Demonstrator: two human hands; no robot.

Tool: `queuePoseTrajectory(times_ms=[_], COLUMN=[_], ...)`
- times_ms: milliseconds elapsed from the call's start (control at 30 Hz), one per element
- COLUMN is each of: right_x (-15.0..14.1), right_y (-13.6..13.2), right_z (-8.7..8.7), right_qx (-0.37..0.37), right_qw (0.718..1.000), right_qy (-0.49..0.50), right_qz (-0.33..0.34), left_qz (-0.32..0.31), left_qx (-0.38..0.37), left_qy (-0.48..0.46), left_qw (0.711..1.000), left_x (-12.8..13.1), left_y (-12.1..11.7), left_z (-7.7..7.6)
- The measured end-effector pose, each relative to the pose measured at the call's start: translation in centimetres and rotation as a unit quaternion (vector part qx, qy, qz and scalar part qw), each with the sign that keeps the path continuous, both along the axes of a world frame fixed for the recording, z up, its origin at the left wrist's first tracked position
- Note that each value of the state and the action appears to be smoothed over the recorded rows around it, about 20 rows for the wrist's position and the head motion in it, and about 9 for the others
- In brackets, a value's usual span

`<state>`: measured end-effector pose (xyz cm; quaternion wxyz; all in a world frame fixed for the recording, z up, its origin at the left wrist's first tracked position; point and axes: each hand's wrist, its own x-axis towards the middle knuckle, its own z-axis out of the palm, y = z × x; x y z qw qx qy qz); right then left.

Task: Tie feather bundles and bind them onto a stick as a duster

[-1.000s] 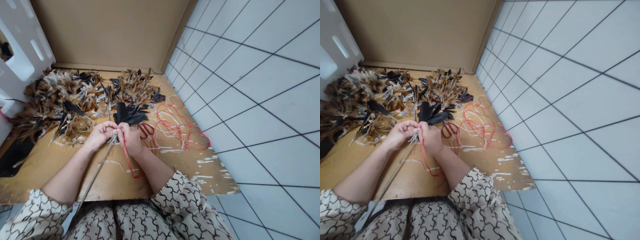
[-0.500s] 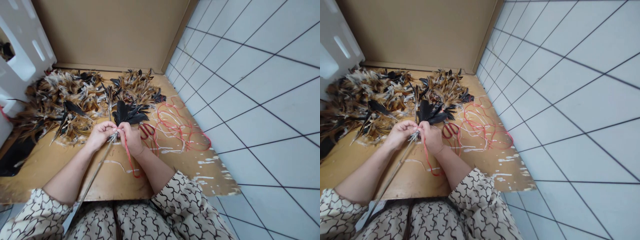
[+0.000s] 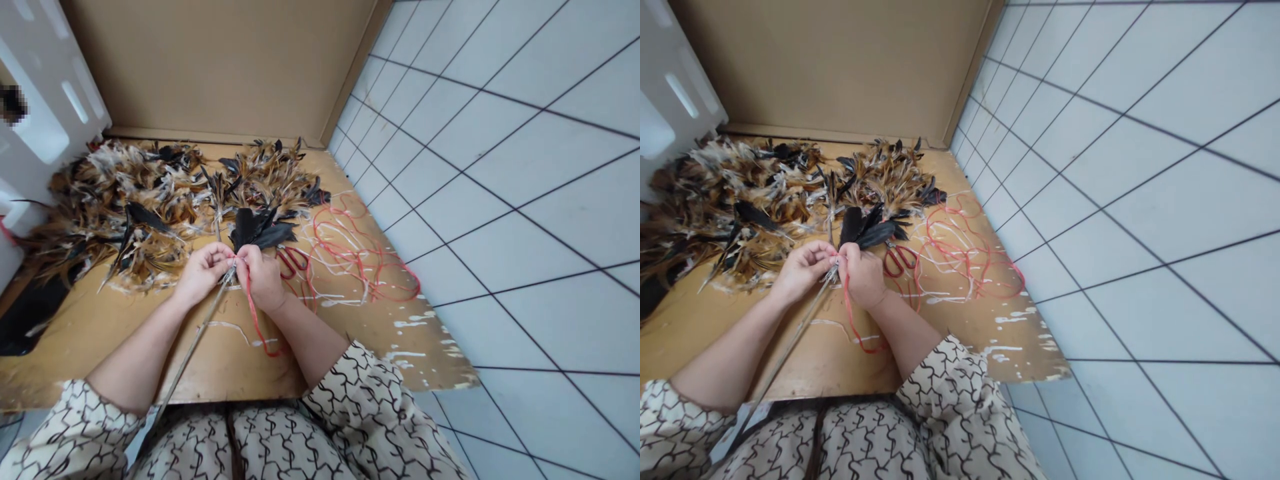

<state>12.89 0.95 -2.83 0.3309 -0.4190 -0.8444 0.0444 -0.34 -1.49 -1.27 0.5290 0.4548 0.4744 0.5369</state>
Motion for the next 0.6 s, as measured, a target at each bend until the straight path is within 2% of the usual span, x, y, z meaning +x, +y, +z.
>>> queuePoseTrajectory(times_ms=[300,600], right_x=[0.0,0.06], right_y=[0.19,-0.09], right_z=[-0.06,0.22], right_qx=[-0.006,-0.068], right_qw=[1.0,0.994], right_qy=[0.027,0.088], right_qz=[0.008,0.021], left_qz=[0.0,0.03], left_qx=[-0.002,0.005], left_qy=[-0.004,-0.005], left_qw=[1.0,1.0], left_x=[0.3,0.33], left_y=[-0.22,-0.15], left_z=[0.24,0.06])
